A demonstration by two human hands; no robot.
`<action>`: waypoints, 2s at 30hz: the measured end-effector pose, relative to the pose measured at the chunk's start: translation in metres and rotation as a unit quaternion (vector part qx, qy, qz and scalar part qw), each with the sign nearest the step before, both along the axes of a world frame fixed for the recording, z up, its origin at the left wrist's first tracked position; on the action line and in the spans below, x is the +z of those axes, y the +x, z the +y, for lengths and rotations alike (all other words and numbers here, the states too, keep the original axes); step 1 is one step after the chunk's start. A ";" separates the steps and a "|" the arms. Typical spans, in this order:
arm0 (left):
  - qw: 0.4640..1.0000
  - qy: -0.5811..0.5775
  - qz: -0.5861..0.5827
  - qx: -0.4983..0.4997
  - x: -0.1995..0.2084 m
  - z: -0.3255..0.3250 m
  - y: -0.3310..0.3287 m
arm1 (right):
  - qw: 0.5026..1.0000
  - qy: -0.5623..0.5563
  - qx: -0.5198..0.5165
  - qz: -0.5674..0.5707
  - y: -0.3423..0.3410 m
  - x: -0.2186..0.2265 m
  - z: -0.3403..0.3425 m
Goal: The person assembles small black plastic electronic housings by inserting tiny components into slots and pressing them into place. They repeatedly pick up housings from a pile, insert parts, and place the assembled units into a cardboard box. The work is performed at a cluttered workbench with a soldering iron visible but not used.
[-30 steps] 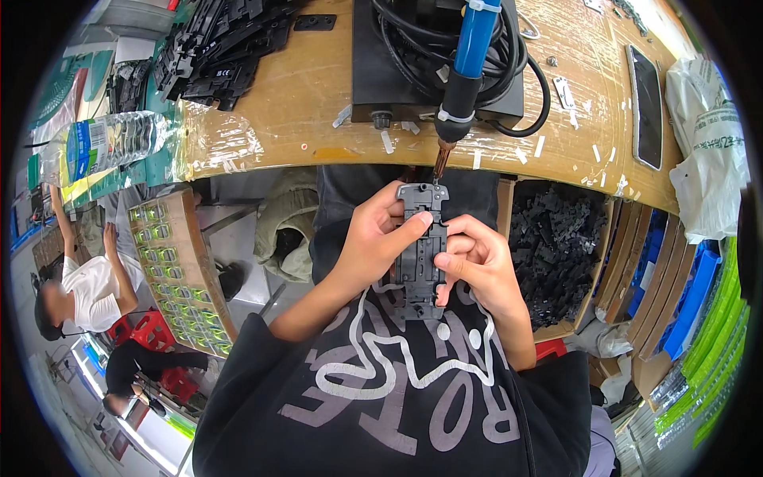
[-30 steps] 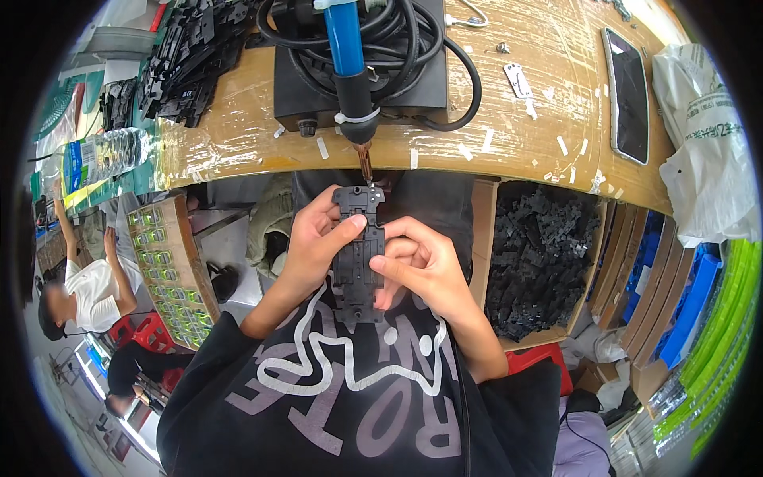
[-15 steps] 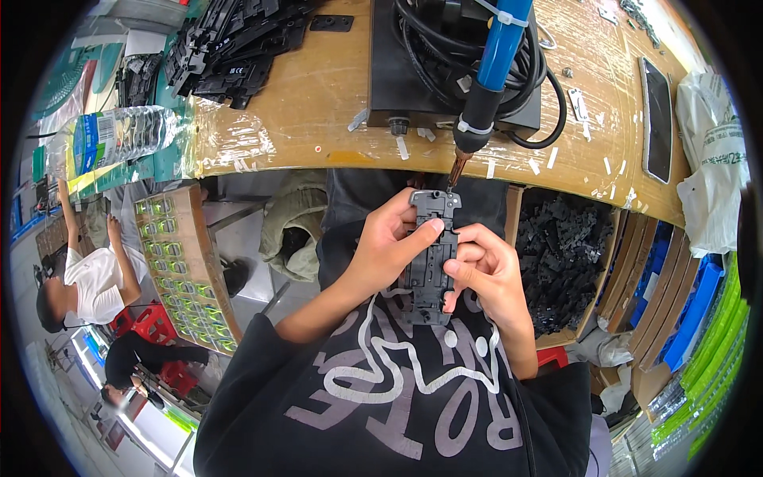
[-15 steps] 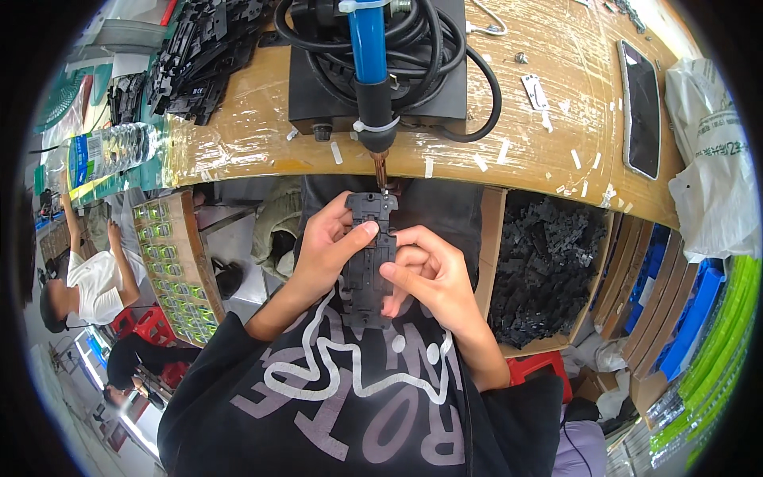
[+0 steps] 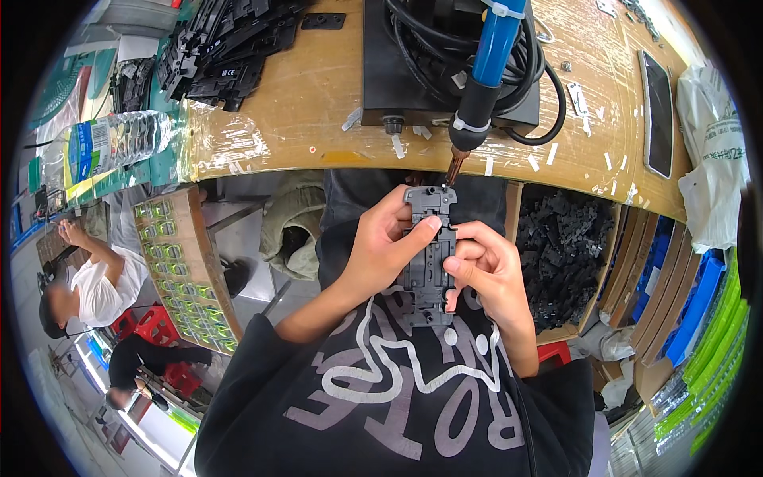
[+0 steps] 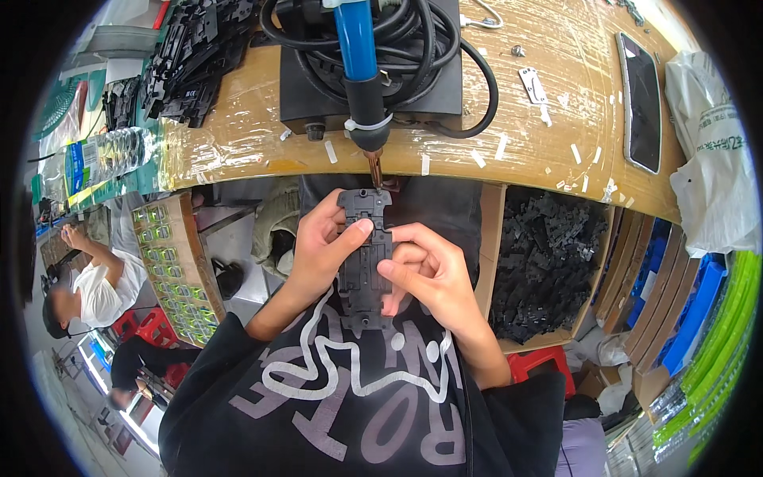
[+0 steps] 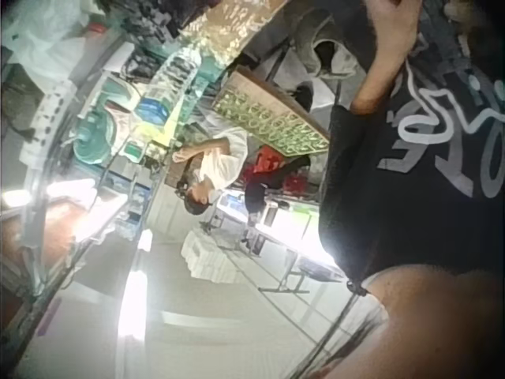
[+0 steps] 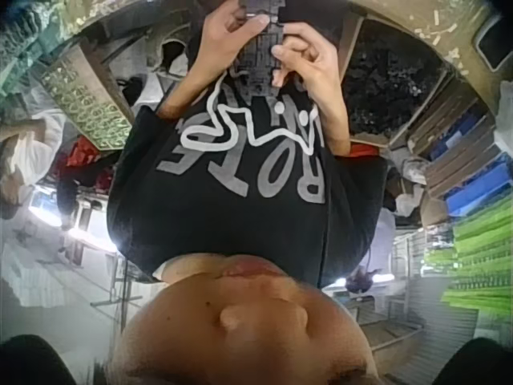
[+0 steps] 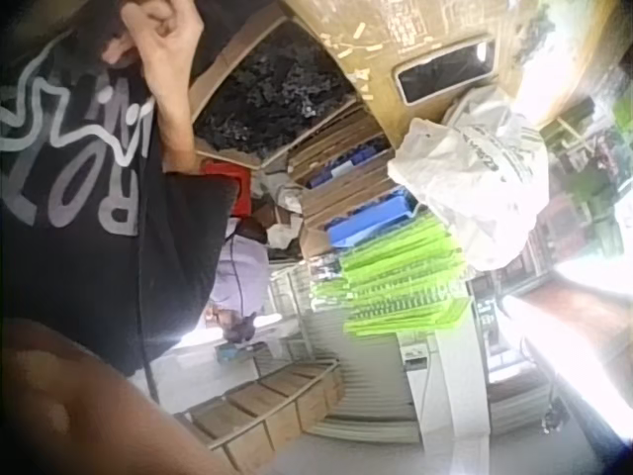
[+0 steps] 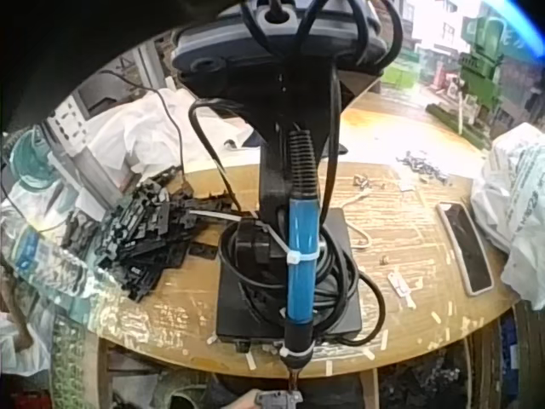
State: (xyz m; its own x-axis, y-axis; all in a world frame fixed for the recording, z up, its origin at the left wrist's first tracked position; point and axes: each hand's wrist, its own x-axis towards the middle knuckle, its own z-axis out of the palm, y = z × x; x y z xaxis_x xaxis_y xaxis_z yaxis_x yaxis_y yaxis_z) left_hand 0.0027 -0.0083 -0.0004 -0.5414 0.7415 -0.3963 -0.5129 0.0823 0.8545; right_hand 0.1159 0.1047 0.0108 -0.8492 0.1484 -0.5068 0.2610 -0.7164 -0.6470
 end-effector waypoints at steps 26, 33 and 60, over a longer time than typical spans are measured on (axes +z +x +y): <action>0.999 -0.003 0.032 -0.006 -0.007 0.002 -0.003 | 1.000 0.013 0.011 -0.016 -0.005 -0.006 0.004; 0.999 0.003 0.045 -0.012 -0.007 0.003 -0.005 | 1.000 0.005 0.000 -0.019 -0.006 -0.006 0.002; 1.000 0.000 0.015 -0.002 -0.004 0.004 -0.005 | 1.000 0.002 -0.009 -0.024 -0.007 0.000 0.003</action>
State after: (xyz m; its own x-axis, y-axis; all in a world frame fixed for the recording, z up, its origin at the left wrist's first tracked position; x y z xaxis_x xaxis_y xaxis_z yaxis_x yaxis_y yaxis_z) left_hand -0.0019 -0.0048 -0.0042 -0.5500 0.7438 -0.3799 -0.4863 0.0847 0.8697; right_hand 0.1085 0.1080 0.0107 -0.8207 0.1657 -0.5468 0.2793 -0.7186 -0.6369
